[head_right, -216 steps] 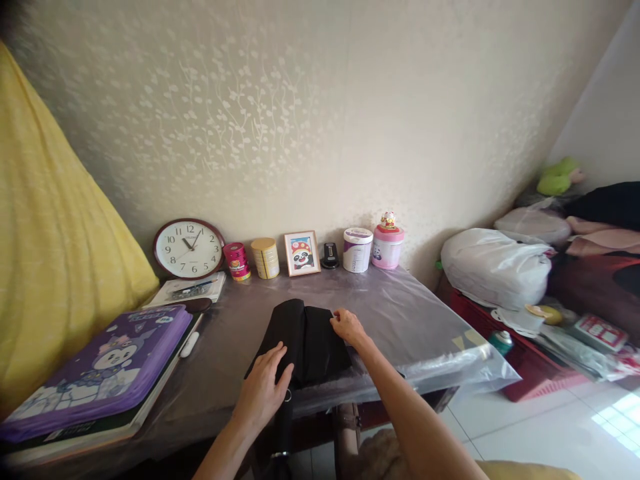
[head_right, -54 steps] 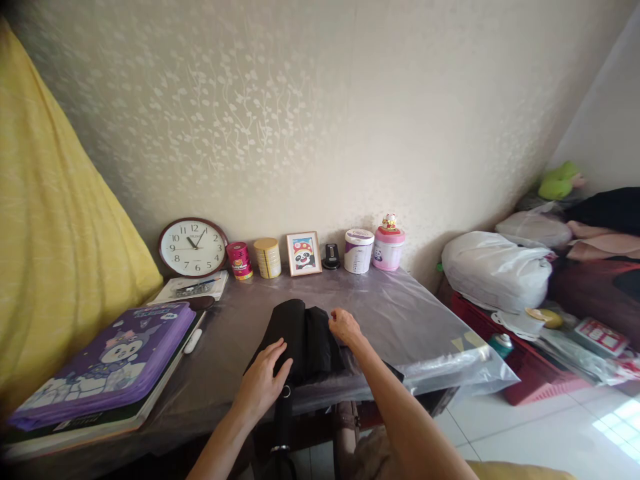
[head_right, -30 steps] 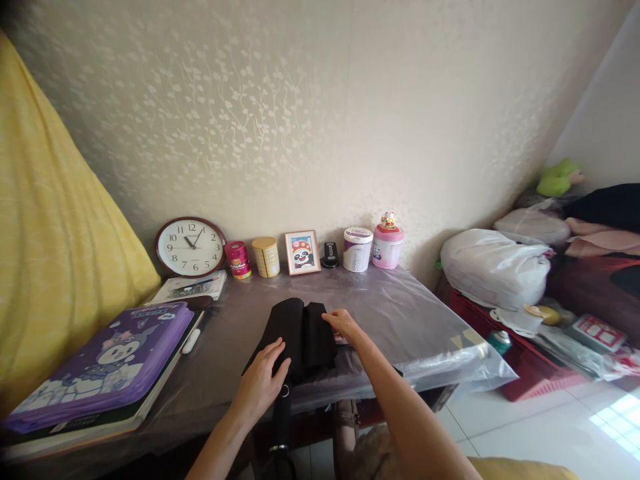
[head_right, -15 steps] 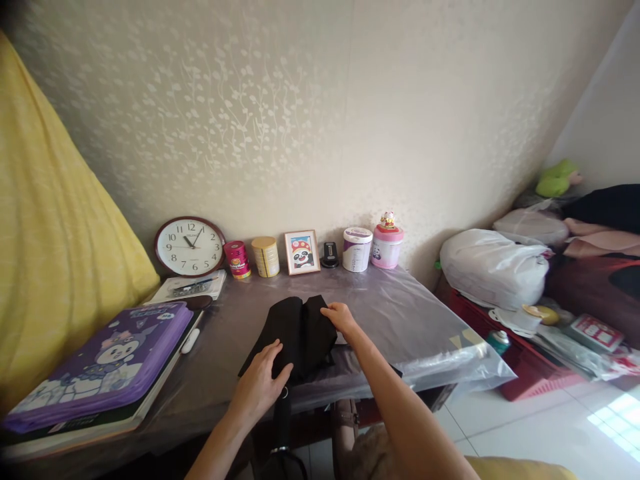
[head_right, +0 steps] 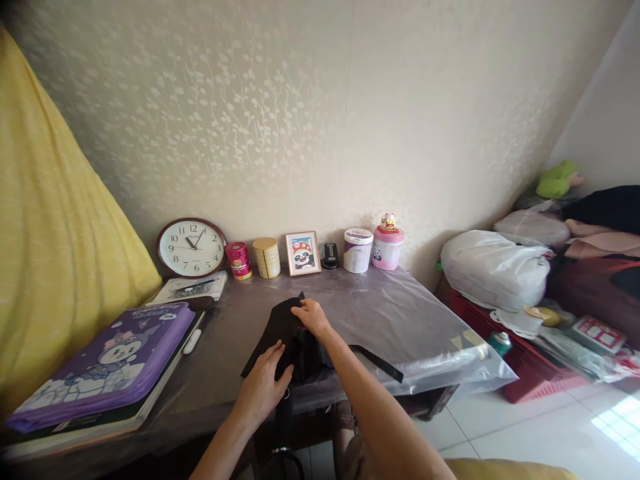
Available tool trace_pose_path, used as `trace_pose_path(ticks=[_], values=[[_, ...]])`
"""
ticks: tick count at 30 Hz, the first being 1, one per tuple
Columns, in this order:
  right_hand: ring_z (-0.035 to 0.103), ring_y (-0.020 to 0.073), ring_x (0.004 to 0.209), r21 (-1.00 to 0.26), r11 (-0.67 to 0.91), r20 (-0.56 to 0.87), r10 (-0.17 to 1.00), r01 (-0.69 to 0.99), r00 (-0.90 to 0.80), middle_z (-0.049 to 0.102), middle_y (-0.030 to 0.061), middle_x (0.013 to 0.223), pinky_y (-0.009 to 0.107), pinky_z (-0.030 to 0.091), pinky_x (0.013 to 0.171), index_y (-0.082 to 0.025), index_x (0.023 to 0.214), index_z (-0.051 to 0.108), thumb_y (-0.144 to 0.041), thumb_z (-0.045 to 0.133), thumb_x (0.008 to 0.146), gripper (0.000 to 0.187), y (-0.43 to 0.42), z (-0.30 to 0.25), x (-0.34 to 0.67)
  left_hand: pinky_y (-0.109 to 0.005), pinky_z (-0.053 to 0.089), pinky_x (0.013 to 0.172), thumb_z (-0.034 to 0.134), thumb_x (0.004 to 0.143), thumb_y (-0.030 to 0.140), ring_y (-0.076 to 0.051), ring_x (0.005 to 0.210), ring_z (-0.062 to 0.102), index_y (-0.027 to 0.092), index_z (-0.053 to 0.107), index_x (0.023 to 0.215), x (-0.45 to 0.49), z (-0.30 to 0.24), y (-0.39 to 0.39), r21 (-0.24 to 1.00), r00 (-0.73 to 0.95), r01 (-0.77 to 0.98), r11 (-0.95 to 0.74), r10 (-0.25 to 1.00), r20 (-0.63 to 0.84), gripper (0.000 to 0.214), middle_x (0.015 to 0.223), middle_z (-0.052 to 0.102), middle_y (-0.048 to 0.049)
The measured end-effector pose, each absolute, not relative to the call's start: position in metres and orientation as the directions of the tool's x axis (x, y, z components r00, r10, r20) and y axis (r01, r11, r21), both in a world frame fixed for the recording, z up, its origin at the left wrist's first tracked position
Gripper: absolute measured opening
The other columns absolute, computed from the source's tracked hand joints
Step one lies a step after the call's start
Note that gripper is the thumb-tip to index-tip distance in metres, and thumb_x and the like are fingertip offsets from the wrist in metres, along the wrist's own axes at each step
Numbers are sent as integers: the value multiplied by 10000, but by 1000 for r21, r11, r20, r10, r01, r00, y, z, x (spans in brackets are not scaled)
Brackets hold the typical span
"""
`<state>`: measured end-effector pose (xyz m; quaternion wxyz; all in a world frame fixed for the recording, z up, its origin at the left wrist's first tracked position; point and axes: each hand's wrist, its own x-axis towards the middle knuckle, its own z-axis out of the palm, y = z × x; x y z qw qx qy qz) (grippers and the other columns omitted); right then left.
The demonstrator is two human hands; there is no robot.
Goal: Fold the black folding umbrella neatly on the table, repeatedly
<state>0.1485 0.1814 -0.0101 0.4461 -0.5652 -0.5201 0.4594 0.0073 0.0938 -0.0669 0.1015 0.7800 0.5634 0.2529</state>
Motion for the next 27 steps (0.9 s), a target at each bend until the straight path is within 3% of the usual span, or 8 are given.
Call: trace_pose_path(ticks=[5,9,16,21,24,27], values=[[548,95,421,-967,-90,-94,996,238,-9,610,-39,587,189,438,417,-138,1029,539,-204,566,750,288,191,-22,128,-321,399,981,417,826,291,-209,1157,487,107,527,1190,7,-63,92,440,240,827,-349,928,284,422,1264,533,-105],[598,115,482,-914,-87,-101,995,396,-12,661,-4,656,196,458,455,-121,1131,511,-230,563,753,397,196,-30,119,-341,439,914,416,832,286,-232,1082,528,96,558,1121,7,-60,90,431,223,839,-334,931,288,374,1178,569,-131],[657,148,763,-668,82,-12,993,740,-120,697,18,669,216,458,667,-129,1146,538,-241,531,771,391,195,-28,107,-331,465,778,394,864,279,-207,883,574,167,586,896,4,-45,83,412,205,848,-335,923,327,224,899,596,-67],[635,176,913,-547,145,6,986,825,-169,716,37,831,240,442,730,-180,1077,603,-241,535,745,344,191,-27,102,-342,445,792,367,877,229,-188,844,548,181,555,818,7,-30,77,324,219,844,-427,827,518,202,860,560,-53],[639,169,879,-548,189,6,975,815,-221,715,20,827,237,441,718,-203,1011,636,-247,540,754,277,186,-23,105,-362,449,825,408,856,209,-202,913,547,187,585,912,11,-35,77,241,308,832,-500,777,549,187,951,575,-63],[647,128,732,-633,264,17,945,728,-328,705,-10,730,207,444,656,-201,997,631,-220,530,775,244,179,-21,111,-381,443,876,435,844,210,-220,1000,538,185,573,1082,13,-47,80,189,348,840,-509,772,532,276,1073,582,-80]])
